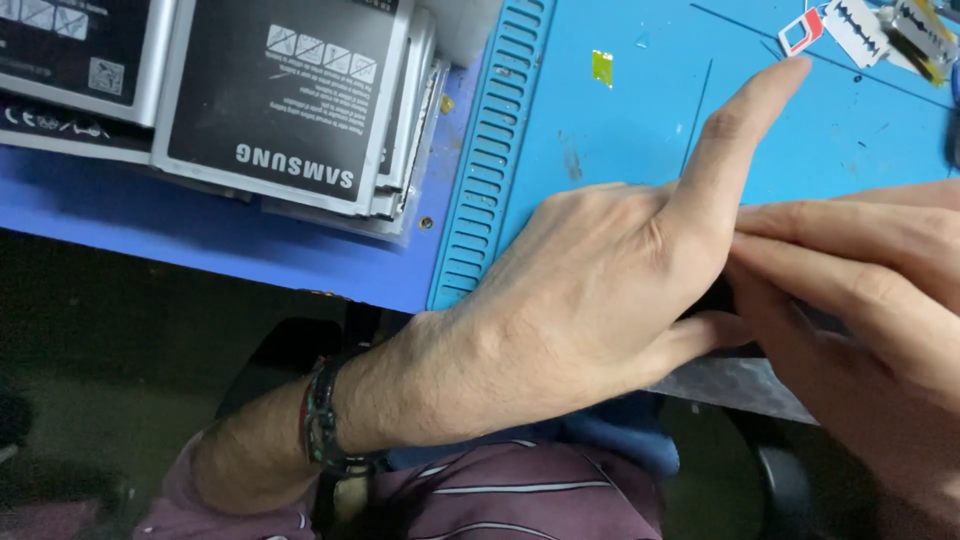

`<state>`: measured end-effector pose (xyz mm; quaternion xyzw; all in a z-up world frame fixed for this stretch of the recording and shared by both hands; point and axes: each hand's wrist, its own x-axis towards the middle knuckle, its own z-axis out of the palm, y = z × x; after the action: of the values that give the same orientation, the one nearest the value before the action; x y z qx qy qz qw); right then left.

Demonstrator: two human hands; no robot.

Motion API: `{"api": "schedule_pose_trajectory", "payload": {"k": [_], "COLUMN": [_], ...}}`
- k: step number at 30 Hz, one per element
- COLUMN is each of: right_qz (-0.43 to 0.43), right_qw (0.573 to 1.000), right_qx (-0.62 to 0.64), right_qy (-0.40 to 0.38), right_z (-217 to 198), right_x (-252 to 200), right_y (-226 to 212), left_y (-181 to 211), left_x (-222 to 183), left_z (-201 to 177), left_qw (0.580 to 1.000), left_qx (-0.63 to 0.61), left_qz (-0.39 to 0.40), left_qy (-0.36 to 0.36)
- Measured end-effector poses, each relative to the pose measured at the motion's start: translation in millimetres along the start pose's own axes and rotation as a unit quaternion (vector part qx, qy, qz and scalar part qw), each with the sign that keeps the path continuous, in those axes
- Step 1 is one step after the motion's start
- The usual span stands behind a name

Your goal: Using a plastic prying tool to carefully separate the back cover of a smartphone from its frame.

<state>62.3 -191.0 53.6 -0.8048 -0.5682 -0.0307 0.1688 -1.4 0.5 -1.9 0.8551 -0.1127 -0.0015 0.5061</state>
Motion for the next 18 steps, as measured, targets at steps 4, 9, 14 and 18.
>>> {"api": "schedule_pose_trajectory", "payload": {"k": [4,9,14,18], "right_qz": [0.037,0.031,0.029,0.037], "right_qw": [0.999,0.999,1.000,0.999], "right_qx": [0.003,-0.012,-0.010,0.001], "right_qy": [0.000,-0.017,-0.005,-0.011], "right_z": [2,-3,0,0], "right_x": [-12,-4,-9,-12], "right_y": [2,-3,4,3], "left_y": [1,0,1,0], "left_x": [1,-1,2,1], "left_z": [-2,0,-1,0], "left_qw": [1.000,1.000,1.000,1.000], "left_qx": [0.009,-0.006,0.008,0.013], "left_qz": [-0.010,0.002,-0.005,-0.007], "left_qy": [-0.010,0.000,-0.010,-0.012]}}
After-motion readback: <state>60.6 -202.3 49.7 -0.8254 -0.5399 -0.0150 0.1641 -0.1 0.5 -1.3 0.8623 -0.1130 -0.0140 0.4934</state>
